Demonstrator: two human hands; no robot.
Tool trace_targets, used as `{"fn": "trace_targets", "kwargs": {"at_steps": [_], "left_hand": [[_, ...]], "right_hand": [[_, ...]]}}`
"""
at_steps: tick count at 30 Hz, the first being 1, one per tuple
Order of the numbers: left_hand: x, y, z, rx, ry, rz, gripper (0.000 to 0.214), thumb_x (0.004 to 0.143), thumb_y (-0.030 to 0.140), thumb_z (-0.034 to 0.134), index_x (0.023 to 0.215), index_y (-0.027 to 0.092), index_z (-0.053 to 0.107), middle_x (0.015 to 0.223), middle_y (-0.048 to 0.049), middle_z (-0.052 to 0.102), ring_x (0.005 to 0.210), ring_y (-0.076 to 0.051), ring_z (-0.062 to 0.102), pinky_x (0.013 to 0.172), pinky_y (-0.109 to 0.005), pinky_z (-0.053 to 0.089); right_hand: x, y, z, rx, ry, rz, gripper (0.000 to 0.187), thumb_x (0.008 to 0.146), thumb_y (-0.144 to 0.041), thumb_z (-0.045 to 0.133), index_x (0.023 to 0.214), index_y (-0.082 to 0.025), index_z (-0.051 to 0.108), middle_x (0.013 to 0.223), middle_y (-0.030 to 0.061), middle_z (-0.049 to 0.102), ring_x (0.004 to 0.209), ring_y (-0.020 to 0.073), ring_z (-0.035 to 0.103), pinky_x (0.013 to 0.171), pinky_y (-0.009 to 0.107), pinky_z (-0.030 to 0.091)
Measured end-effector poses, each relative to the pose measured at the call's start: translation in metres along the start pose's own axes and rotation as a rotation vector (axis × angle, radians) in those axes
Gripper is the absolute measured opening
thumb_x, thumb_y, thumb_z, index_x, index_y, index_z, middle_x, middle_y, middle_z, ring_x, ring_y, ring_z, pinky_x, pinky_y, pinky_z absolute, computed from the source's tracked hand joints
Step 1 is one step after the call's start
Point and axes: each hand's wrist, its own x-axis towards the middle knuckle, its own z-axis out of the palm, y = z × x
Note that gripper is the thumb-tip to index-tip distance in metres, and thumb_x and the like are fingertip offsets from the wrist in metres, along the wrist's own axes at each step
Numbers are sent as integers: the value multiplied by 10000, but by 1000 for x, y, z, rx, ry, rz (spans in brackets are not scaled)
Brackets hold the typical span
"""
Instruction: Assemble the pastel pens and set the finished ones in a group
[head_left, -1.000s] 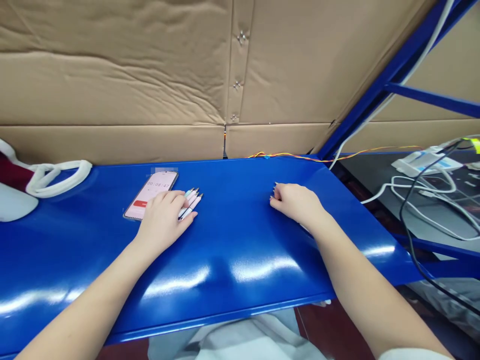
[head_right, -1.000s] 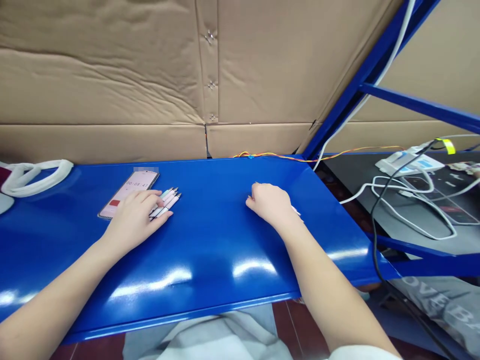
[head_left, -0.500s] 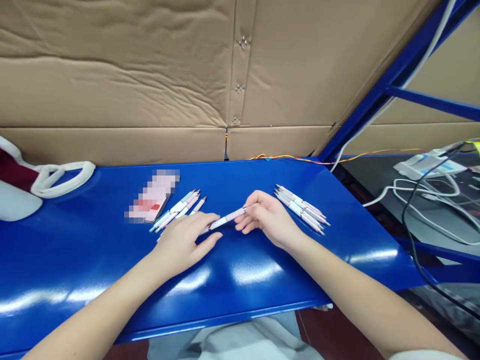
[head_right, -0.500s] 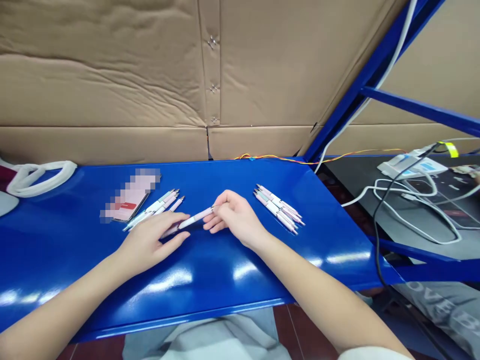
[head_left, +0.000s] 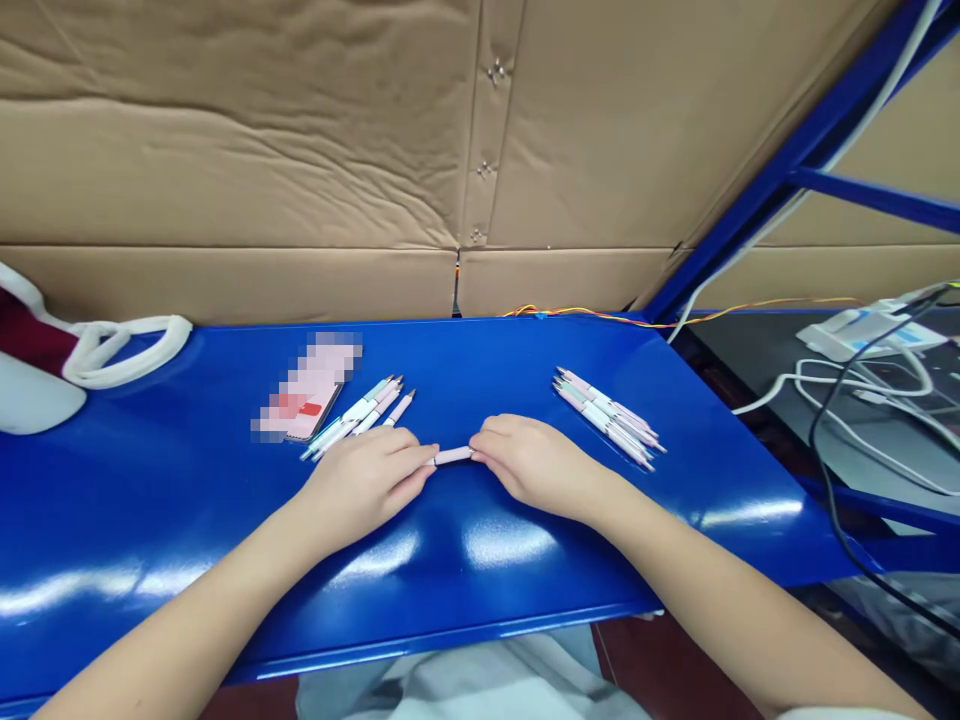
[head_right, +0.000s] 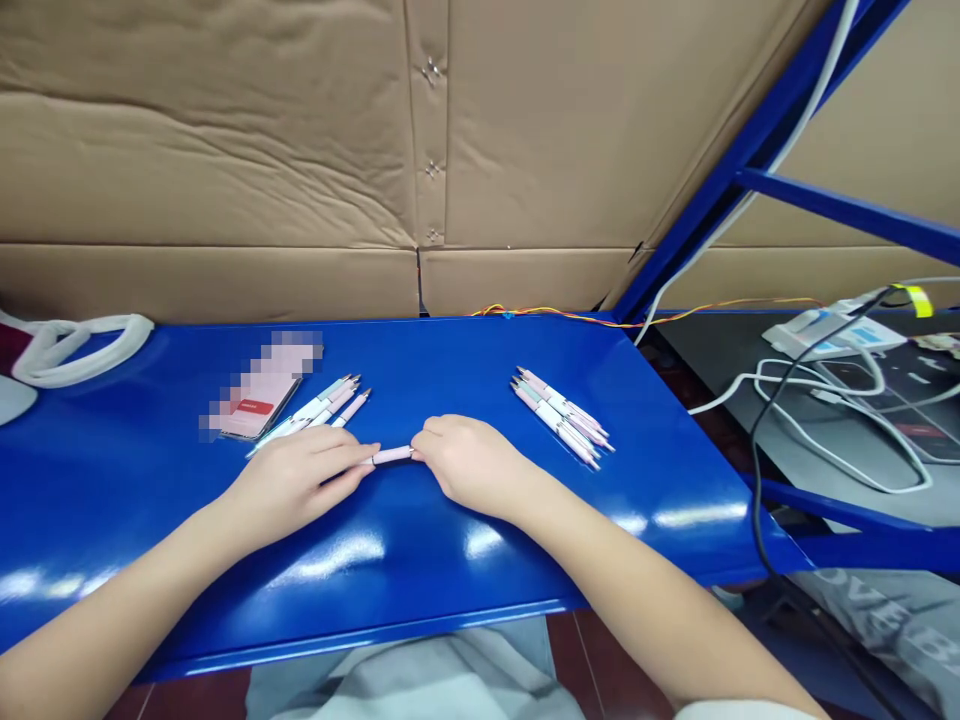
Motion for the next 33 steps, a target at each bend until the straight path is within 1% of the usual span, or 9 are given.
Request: {"fn": "trace_targets", "kwargs": {"at_steps": [6, 11, 15, 18, 20, 22, 24, 26, 33], "left_hand": [[-3, -1, -1, -64, -23, -10, 260, 944, 274, 433, 1061, 190, 649, 875, -41, 661, 797, -152, 607, 716, -262, 489], [-3, -2, -5, -80, -76, -60, 277, 955, 293, 409, 1083, 207, 639, 919, -36, 669, 826, -155, 619, 755, -270, 500], [-2, -1, -8, -90, -97, -85, 285, 961, 302, 390, 1071, 210, 636, 936, -33, 675, 853, -157, 627, 773, -270, 496], [-1, 0, -9, -104, -115, -106, 279, 959, 304, 386, 1058, 219, 634, 925, -30, 673, 839, -154, 627, 761, -266, 493], [-1, 0, -10, -113, -111, -116, 263, 951, 304, 402, 1049, 228, 634, 924, -27, 673, 837, -155, 625, 755, -267, 490], [-1, 0, -9, -115, -96, -122, 248, 941, 302, 421, 1048, 232, 633, 932, -25, 673, 843, -157, 624, 752, -269, 487], [-1, 1, -9, -116, -83, -124, 240, 935, 299, 432, 1049, 232, 633, 936, -24, 671, 844, -155, 621, 750, -268, 482], [-1, 1, -9, -116, -87, -125, 236, 933, 292, 435, 1049, 235, 632, 931, -21, 666, 838, -152, 615, 749, -267, 477], [0, 0, -10, -118, -102, -127, 237, 935, 282, 422, 1026, 233, 636, 881, -18, 644, 801, -143, 594, 726, -257, 463]], "right_hand": [[1, 1, 6, -38, 59, -52, 242, 930, -166, 439, 808, -121, 643, 717, 53, 588, 662, 153, 512, 649, 265, 391], [1, 1, 11, -99, 139, -76, 251, 931, -161, 420, 843, -118, 651, 719, 63, 595, 665, 161, 505, 653, 279, 395], [2, 2, 10, -75, 180, -76, 265, 931, -165, 405, 819, -130, 642, 726, 72, 599, 688, 168, 508, 655, 283, 399], [2, 1, 4, 58, 200, -30, 171, 883, -122, 453, 835, -146, 615, 794, 68, 606, 745, 167, 524, 683, 278, 409], [2, 1, -1, 227, 160, 52, 101, 853, -150, 521, 922, -154, 595, 855, 55, 614, 757, 153, 539, 681, 262, 420], [2, 2, -5, 375, 83, 121, 110, 875, -210, 522, 945, -162, 591, 851, 35, 624, 735, 135, 553, 669, 248, 422], [2, 4, -7, 459, 23, 134, 196, 929, -245, 446, 858, -165, 610, 785, 20, 628, 712, 125, 562, 675, 244, 417], [3, 5, -6, 493, 6, 119, 283, 950, -240, 404, 772, -161, 610, 736, 16, 620, 704, 122, 564, 682, 242, 410], [1, 4, 1, 514, 119, 102, 123, 889, -219, 510, 795, -165, 568, 754, 9, 559, 656, 107, 519, 610, 217, 396]]}}
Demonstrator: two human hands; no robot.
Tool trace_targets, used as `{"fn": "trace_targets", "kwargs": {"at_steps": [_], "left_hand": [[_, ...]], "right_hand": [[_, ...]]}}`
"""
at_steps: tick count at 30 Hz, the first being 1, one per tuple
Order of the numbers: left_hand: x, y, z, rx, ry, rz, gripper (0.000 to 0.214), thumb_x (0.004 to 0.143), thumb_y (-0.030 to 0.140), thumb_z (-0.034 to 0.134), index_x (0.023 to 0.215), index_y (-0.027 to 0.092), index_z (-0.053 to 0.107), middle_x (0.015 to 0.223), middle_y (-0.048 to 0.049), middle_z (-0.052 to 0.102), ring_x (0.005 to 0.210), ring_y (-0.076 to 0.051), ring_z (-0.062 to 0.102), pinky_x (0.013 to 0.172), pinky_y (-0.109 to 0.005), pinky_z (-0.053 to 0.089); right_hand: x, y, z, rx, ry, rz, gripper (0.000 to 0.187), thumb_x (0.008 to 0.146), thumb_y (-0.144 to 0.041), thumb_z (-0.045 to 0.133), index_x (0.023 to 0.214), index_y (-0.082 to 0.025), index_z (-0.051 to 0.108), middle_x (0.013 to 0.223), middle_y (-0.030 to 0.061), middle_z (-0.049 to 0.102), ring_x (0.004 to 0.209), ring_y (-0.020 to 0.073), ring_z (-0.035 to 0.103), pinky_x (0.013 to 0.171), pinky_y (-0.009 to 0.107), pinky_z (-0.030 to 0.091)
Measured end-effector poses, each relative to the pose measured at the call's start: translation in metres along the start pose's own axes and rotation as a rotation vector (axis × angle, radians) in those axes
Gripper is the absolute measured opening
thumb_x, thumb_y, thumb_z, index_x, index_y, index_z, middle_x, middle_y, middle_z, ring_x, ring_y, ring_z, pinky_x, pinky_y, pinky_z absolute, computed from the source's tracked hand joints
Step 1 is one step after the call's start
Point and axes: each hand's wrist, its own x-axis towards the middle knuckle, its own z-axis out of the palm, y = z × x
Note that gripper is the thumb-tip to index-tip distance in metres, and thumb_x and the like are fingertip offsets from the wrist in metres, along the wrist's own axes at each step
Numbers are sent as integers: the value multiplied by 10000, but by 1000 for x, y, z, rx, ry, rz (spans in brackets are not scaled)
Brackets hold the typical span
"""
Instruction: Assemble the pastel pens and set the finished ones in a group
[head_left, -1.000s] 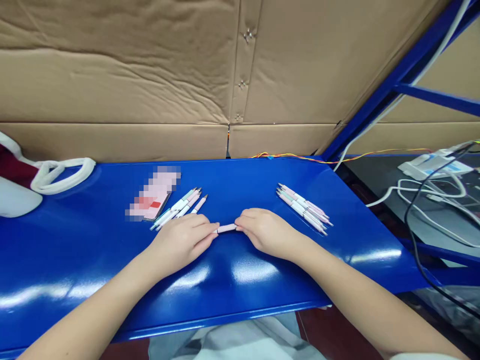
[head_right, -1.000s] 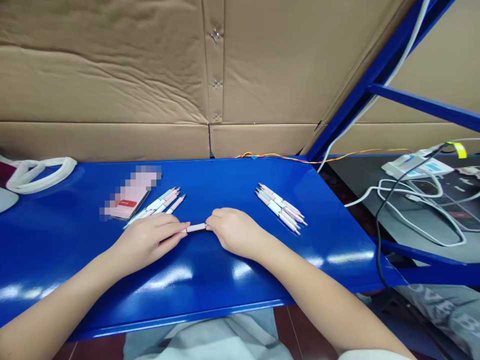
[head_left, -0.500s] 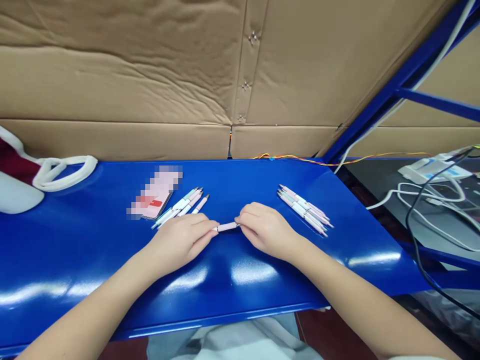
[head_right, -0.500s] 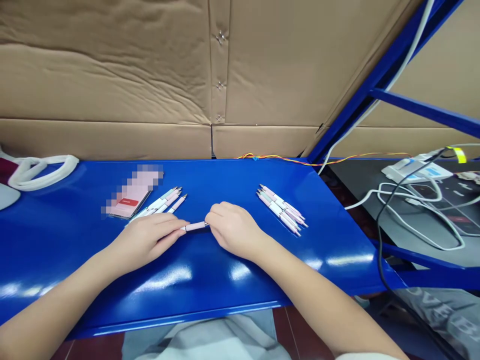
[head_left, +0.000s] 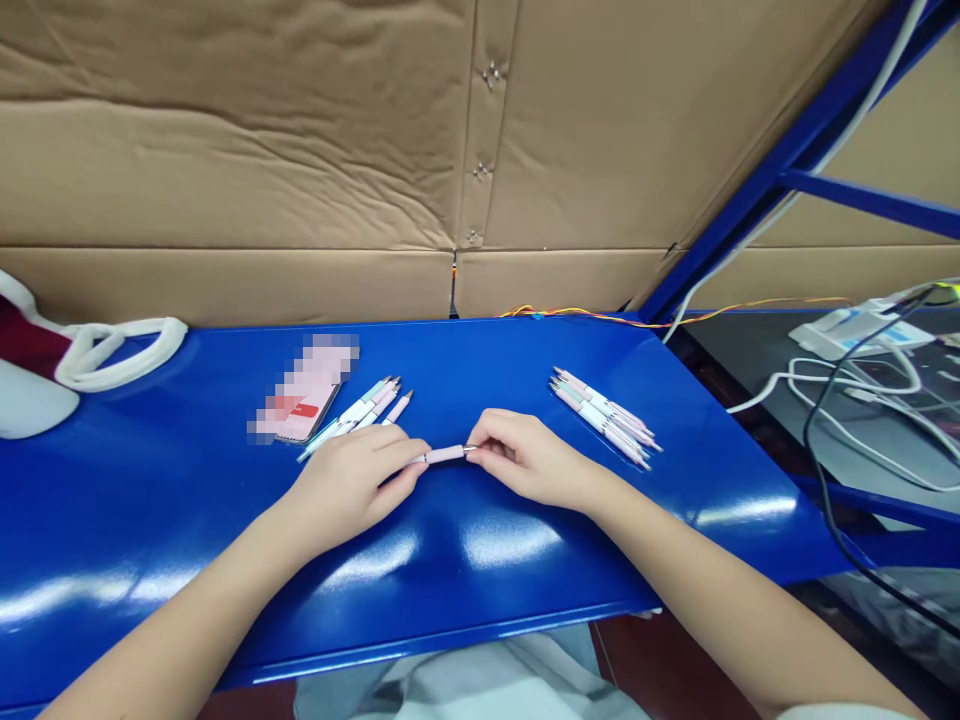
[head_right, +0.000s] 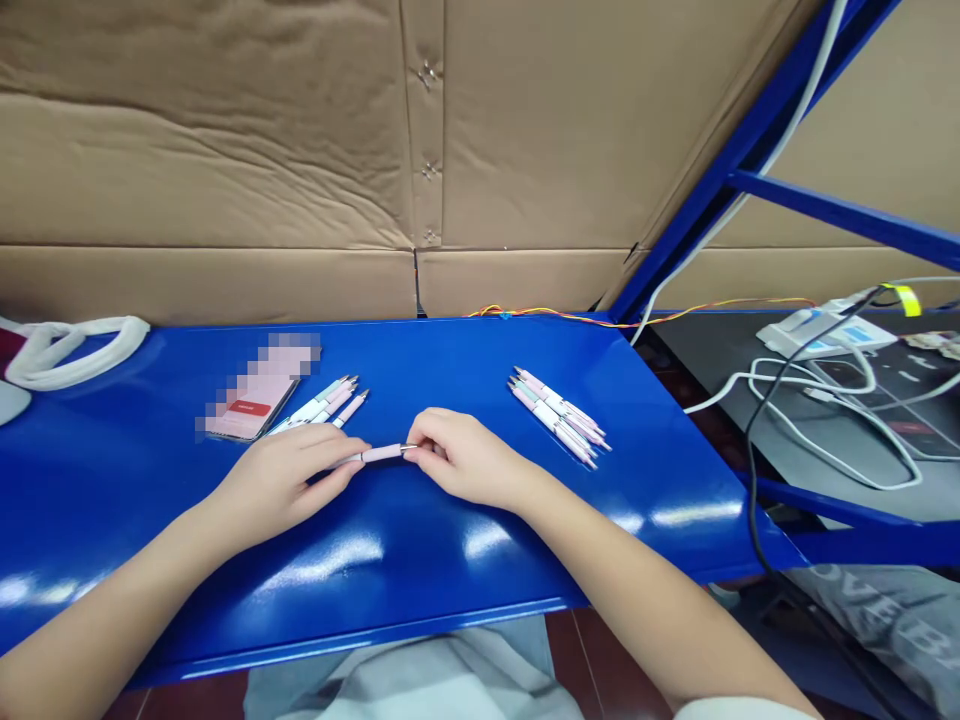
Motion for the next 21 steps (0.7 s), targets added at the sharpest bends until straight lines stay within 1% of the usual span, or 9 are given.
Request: {"fn": "trace_targets", "kwargs": {"at_steps": [2, 4, 6, 9, 10, 13, 16, 19, 21], "left_hand": [[0, 1, 0, 0, -6, -1, 238, 937, 283, 418, 1021, 234, 636, 870, -15, 641, 790, -141, 590, 712, -254, 458], [0, 2, 0, 8, -8, 4, 234, 933, 282, 423, 1017, 236, 636, 864, -13, 643, 785, -143, 591, 701, -253, 455], [0, 3, 0, 17, -1, 9, 232, 928, 279, 430, 1021, 239, 638, 869, -14, 646, 788, -145, 594, 704, -254, 457], [-1, 4, -1, 15, 12, 10, 232, 926, 278, 435, 1027, 242, 641, 883, -16, 650, 794, -145, 597, 716, -256, 459], [-1, 3, -1, 12, 14, 11, 232, 926, 277, 435, 1028, 242, 641, 886, -17, 650, 795, -145, 597, 718, -256, 459], [-1, 2, -1, 13, 19, 15, 232, 928, 277, 433, 1024, 238, 641, 884, -20, 652, 794, -146, 597, 709, -255, 458], [-1, 1, -1, 20, 21, 21, 233, 926, 277, 435, 1028, 233, 641, 880, -20, 653, 793, -145, 598, 705, -252, 460], [-1, 1, 0, 17, 27, 23, 230, 923, 276, 440, 1027, 233, 641, 902, -21, 658, 816, -148, 605, 728, -255, 463], [-1, 1, 0, 13, 25, 20, 223, 921, 276, 444, 1021, 236, 640, 904, -19, 659, 819, -149, 604, 730, -257, 461]], "right_hand": [[-1, 0, 0, 18, 11, 1, 78, 852, -217, 558, 792, -168, 548, 763, 4, 548, 649, 104, 508, 602, 215, 396], [0, -1, -1, 29, -4, 32, 107, 832, -266, 597, 828, -170, 548, 777, 4, 561, 652, 109, 506, 603, 222, 396], [1, -1, -2, 38, -54, 72, 149, 875, -315, 546, 848, -170, 567, 774, 8, 585, 666, 118, 518, 622, 235, 398], [2, -1, -2, 56, -123, 78, 253, 940, -281, 421, 794, -168, 592, 723, 7, 593, 681, 121, 536, 656, 243, 397], [2, -1, -2, 64, -122, 74, 252, 937, -273, 426, 778, -166, 590, 709, 3, 586, 670, 116, 532, 648, 239, 394], [1, -2, -1, 115, -72, 102, 159, 891, -289, 515, 809, -166, 574, 667, -25, 547, 587, 93, 484, 569, 213, 370], [1, -3, -1, 161, -73, 147, 165, 876, -329, 538, 867, -169, 579, 633, -41, 531, 540, 85, 453, 517, 203, 347], [1, -4, -2, 151, -105, 154, 246, 923, -321, 453, 807, -167, 605, 692, -9, 602, 636, 106, 535, 605, 220, 395], [1, -4, -2, 141, -109, 157, 266, 926, -294, 443, 759, -165, 604, 698, -1, 617, 662, 112, 556, 638, 228, 407]]}}
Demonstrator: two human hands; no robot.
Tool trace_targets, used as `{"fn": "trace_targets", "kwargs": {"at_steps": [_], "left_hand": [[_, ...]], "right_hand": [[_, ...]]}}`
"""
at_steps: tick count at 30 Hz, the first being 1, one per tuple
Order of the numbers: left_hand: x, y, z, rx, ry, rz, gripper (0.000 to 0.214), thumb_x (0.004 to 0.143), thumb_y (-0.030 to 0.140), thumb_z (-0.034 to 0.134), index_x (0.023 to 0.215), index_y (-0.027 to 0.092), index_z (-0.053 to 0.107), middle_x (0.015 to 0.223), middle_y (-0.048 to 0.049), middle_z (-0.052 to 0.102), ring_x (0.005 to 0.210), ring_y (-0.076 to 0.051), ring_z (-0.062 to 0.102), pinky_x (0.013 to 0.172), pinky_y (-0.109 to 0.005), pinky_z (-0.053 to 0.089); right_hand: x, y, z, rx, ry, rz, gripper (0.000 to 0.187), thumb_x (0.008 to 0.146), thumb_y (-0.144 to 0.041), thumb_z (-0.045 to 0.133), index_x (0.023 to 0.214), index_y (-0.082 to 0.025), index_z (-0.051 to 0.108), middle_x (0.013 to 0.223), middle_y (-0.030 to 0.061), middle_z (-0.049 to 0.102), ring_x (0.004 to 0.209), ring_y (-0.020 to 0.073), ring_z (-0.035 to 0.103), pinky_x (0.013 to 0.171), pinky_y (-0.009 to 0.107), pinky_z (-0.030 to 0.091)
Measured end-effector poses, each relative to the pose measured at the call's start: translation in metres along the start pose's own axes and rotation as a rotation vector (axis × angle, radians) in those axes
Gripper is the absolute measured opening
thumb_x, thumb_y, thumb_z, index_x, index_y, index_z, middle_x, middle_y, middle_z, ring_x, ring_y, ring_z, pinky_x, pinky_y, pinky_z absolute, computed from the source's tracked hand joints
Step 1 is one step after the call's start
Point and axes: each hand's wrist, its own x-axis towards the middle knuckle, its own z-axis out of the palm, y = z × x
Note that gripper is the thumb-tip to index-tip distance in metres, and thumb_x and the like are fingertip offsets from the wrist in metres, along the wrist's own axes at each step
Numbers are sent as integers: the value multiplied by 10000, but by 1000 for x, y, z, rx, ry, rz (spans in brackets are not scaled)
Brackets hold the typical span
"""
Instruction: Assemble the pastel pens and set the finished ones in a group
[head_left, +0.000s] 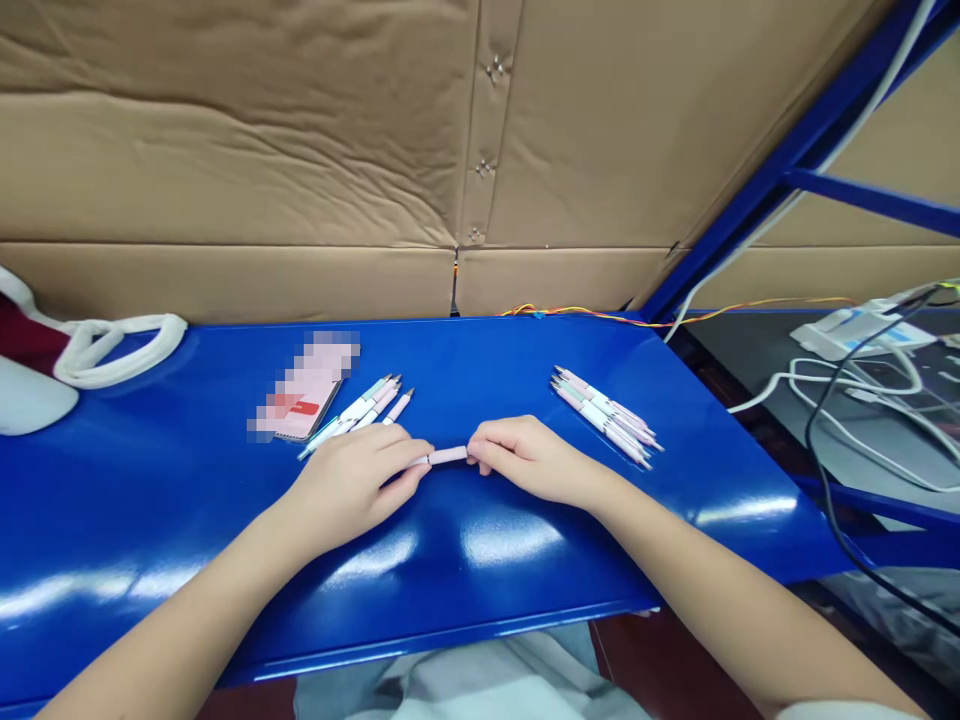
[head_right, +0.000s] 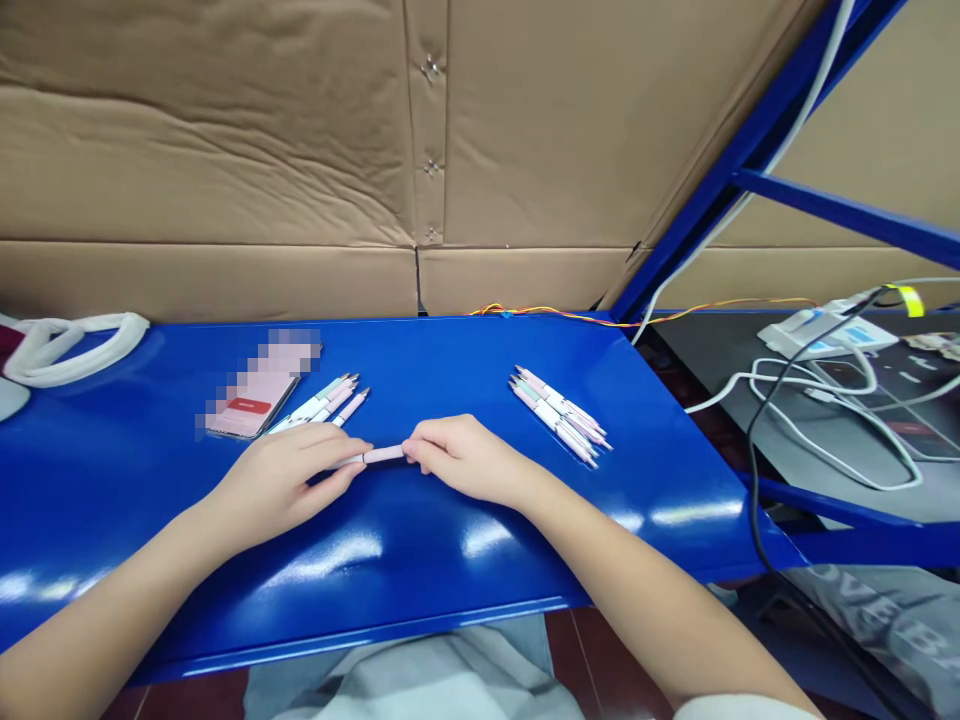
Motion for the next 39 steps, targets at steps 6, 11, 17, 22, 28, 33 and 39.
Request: {"fn": "trace_targets", "kwargs": {"at_steps": [6, 11, 17, 22, 28, 33, 39], "left_hand": [[0, 0, 0, 9, -18, -8, 218, 922, 275, 444, 1019, 234, 635, 902, -14, 656, 802, -143, 599, 710, -256, 453], [0, -1, -1, 5, -45, -29, 225, 921, 295, 443, 1032, 237, 630, 927, -14, 664, 825, -151, 608, 727, -264, 460], [1, -1, -1, 28, -81, -60, 230, 911, 313, 453, 1001, 232, 648, 892, -18, 684, 805, -176, 614, 716, -296, 455], [5, -1, 1, 33, -106, -69, 202, 880, 315, 495, 883, 214, 669, 821, -32, 669, 794, -194, 586, 737, -329, 439], [5, -2, 2, 32, -137, -65, 216, 884, 330, 490, 845, 208, 664, 759, -28, 643, 741, -182, 569, 692, -309, 424], [4, -3, 1, 11, -108, -59, 203, 885, 328, 492, 864, 210, 656, 772, -22, 647, 747, -174, 574, 701, -300, 424], [4, 1, -4, 14, -77, -94, 204, 883, 326, 493, 856, 212, 660, 745, -3, 656, 721, -158, 592, 674, -283, 429]], "right_hand": [[-2, 3, 4, 34, 84, -3, 66, 843, -246, 553, 850, -180, 551, 594, -63, 474, 520, 76, 431, 502, 190, 343], [-2, 4, 2, -51, 107, -49, 45, 812, -191, 574, 817, -178, 531, 594, -68, 458, 524, 72, 429, 513, 189, 337], [-1, 6, -13, -259, 119, -158, 93, 847, -182, 540, 837, -162, 630, 753, 14, 594, 650, 111, 520, 611, 225, 391], [0, 11, -18, -355, 122, -136, 123, 854, -191, 542, 902, -169, 653, 825, 39, 626, 708, 133, 553, 652, 244, 411], [-1, 14, -20, -358, 145, -113, 122, 850, -195, 537, 903, -179, 645, 838, 37, 631, 716, 139, 560, 660, 252, 411], [-3, 21, -29, -318, 293, -68, 95, 817, -213, 550, 878, -177, 615, 823, 23, 625, 668, 126, 537, 632, 249, 398], [-3, 20, -29, -234, 285, -20, 113, 841, -247, 528, 866, -179, 616, 762, 2, 611, 605, 106, 510, 561, 230, 371]]}}
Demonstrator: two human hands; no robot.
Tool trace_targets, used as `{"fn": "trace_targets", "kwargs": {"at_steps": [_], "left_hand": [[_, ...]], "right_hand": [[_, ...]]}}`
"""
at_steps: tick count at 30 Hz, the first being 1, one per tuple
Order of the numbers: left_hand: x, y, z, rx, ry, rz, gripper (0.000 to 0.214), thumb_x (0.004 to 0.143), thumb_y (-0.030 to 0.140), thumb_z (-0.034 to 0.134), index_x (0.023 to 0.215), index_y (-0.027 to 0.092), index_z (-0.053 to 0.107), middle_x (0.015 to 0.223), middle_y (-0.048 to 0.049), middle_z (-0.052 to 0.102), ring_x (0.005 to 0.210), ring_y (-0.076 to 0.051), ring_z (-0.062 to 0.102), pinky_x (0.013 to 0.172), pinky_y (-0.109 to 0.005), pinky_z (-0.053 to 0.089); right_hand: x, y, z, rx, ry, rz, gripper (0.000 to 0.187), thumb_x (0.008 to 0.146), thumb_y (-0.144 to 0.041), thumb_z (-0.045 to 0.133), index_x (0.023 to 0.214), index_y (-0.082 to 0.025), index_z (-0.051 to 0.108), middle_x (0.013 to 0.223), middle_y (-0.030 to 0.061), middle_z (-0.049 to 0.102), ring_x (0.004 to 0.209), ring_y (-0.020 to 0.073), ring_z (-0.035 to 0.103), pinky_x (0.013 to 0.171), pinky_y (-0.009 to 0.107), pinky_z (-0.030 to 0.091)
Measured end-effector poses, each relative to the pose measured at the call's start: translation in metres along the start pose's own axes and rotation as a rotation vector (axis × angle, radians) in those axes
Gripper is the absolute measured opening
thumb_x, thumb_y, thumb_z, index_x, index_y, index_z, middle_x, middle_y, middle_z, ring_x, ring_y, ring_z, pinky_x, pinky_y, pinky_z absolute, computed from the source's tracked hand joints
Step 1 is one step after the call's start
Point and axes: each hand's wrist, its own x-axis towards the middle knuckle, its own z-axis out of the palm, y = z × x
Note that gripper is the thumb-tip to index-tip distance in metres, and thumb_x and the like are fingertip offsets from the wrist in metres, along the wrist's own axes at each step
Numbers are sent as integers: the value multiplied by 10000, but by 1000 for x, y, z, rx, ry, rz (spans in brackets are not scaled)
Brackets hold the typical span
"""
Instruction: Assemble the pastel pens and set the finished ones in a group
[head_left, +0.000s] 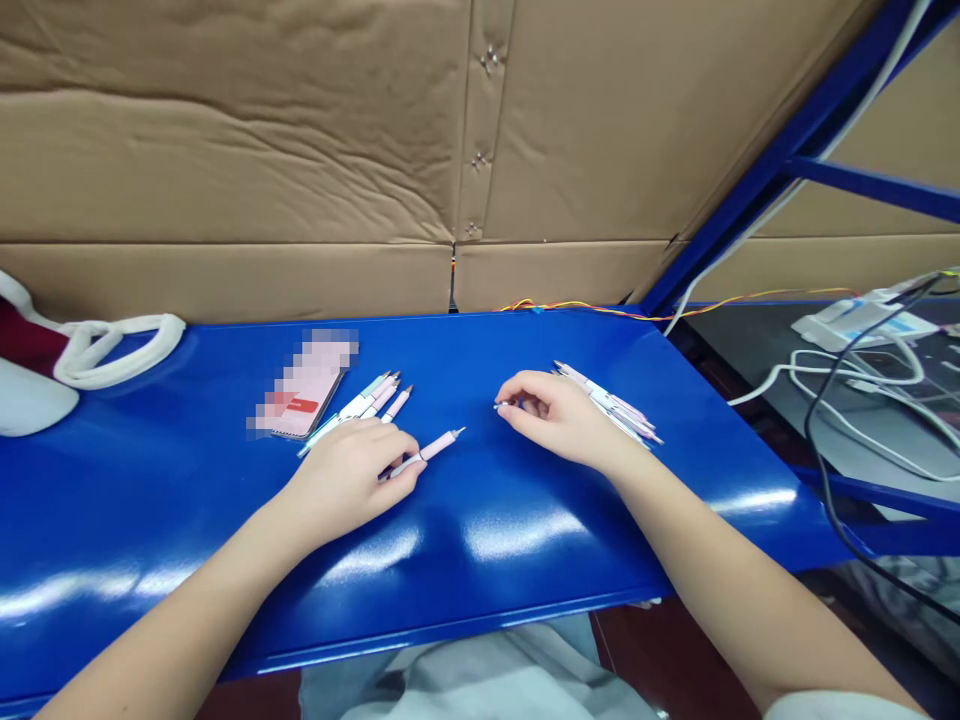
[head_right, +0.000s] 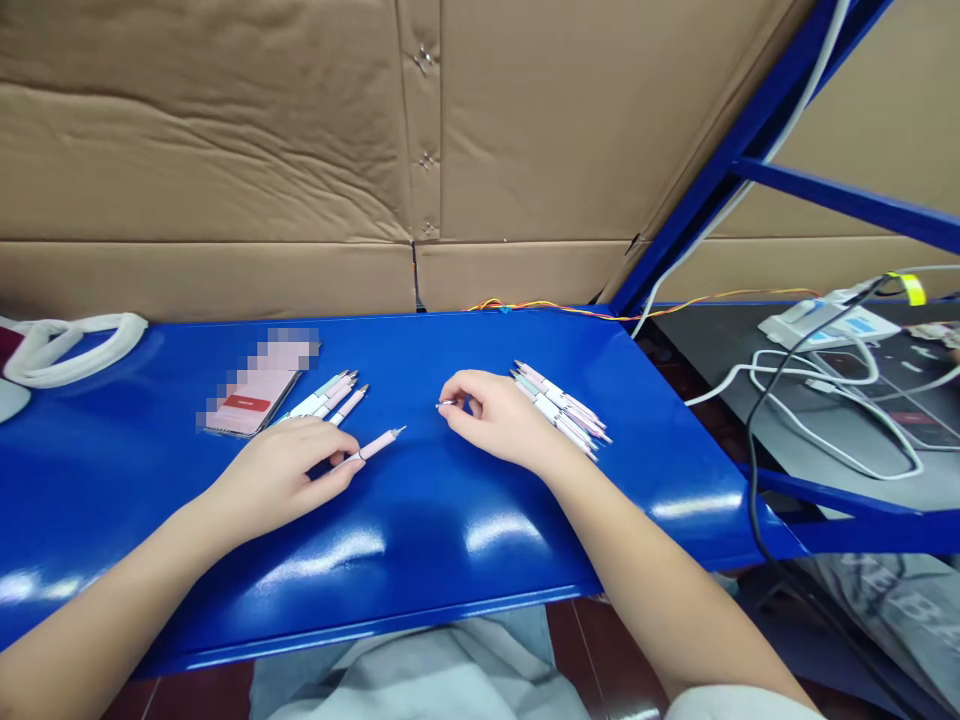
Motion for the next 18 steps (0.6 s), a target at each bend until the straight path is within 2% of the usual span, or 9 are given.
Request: {"fn": "trace_targets", "kwargs": {"at_steps": [4, 9, 11, 14, 18], "left_hand": [[2, -1, 1, 79, 1, -30, 207, 874, 318, 495, 809, 212, 661, 685, 0, 648, 676, -162, 597, 634, -278, 423], [6, -11, 11, 191, 8, -56, 237, 869, 361, 506, 782, 201, 659, 647, -9, 631, 618, -166, 588, 566, -277, 405], [7, -14, 14, 208, 37, -61, 251, 858, 408, 529, 830, 195, 658, 729, -29, 654, 676, -186, 604, 598, -292, 427], [10, -12, 19, 215, 150, -42, 301, 855, 453, 545, 934, 182, 649, 889, -68, 659, 829, -227, 610, 711, -331, 454], [15, 3, 25, 174, 180, 91, 272, 909, 388, 488, 1002, 186, 645, 905, -64, 648, 834, -214, 588, 744, -344, 437]], "right_hand": [[1, -2, 3, -34, -1, -17, 112, 846, -237, 536, 862, -174, 627, 780, 14, 629, 655, 121, 538, 617, 242, 397], [2, 0, 17, -101, -105, -78, 126, 852, -198, 554, 919, -169, 657, 838, 41, 643, 746, 143, 580, 689, 258, 433], [2, 0, 24, -107, -134, -79, 150, 857, -189, 553, 954, -167, 666, 861, 49, 651, 764, 147, 591, 703, 259, 443], [3, -2, 31, -65, -142, -79, 153, 863, -190, 558, 951, -164, 681, 860, 51, 668, 762, 146, 605, 715, 261, 451], [2, -11, 36, 54, -134, -77, 122, 858, -216, 585, 883, -168, 695, 829, 36, 685, 749, 140, 620, 709, 250, 456]]}}
